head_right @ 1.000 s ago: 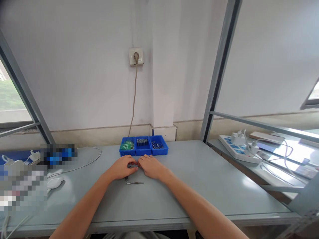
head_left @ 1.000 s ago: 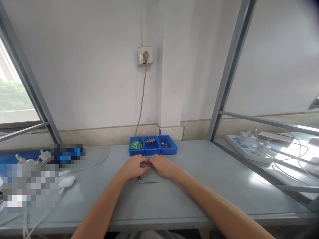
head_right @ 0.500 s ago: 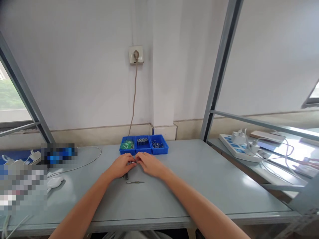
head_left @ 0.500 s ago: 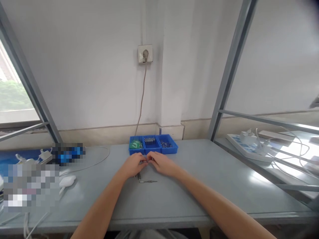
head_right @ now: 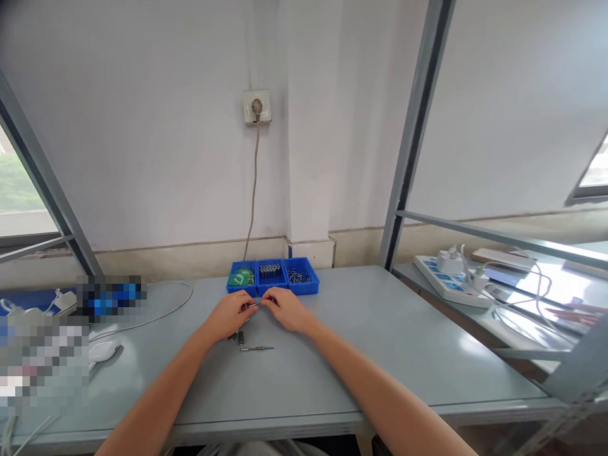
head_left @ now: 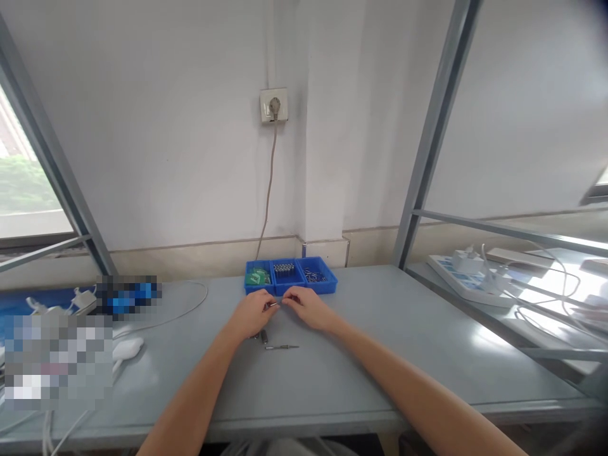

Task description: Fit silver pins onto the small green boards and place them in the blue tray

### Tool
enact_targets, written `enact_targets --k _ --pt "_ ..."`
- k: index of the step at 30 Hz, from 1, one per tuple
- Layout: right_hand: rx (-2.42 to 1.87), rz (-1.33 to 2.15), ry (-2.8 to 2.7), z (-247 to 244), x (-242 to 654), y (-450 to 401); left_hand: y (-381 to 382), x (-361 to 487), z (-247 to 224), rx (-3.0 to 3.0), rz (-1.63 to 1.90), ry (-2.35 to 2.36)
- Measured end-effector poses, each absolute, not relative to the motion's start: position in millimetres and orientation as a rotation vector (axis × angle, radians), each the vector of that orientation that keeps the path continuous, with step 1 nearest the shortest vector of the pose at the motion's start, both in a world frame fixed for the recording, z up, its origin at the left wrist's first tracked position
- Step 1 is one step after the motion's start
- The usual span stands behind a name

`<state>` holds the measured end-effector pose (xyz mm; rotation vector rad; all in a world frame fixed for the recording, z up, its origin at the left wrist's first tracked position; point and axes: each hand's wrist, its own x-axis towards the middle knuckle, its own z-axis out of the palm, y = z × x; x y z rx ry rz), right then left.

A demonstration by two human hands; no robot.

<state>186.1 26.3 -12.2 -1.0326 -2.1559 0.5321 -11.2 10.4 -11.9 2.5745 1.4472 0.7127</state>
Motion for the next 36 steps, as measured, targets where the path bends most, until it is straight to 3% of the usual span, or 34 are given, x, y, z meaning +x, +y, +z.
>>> enact_targets --k 12,21,25,31,36 --pt "-0.966 0.566 -2.044 -11 188 27 7 -10 -8 2.563 0.711 1.478" --pt "-0.597 1.364 -1.492 5 207 34 5 -9 -7 2.559 0.661 1.467" --pt "-0.491 1.479 -1.314 19 219 28 3 -9 -7 2.558 0.660 1.469" --pt "-0.784 1.473 -1.253 26 238 38 3 -10 -6 2.525 0.674 1.486" --pt "-1.180 1.255 -1.161 12 251 59 3 -8 -7 2.532 0.638 1.479"
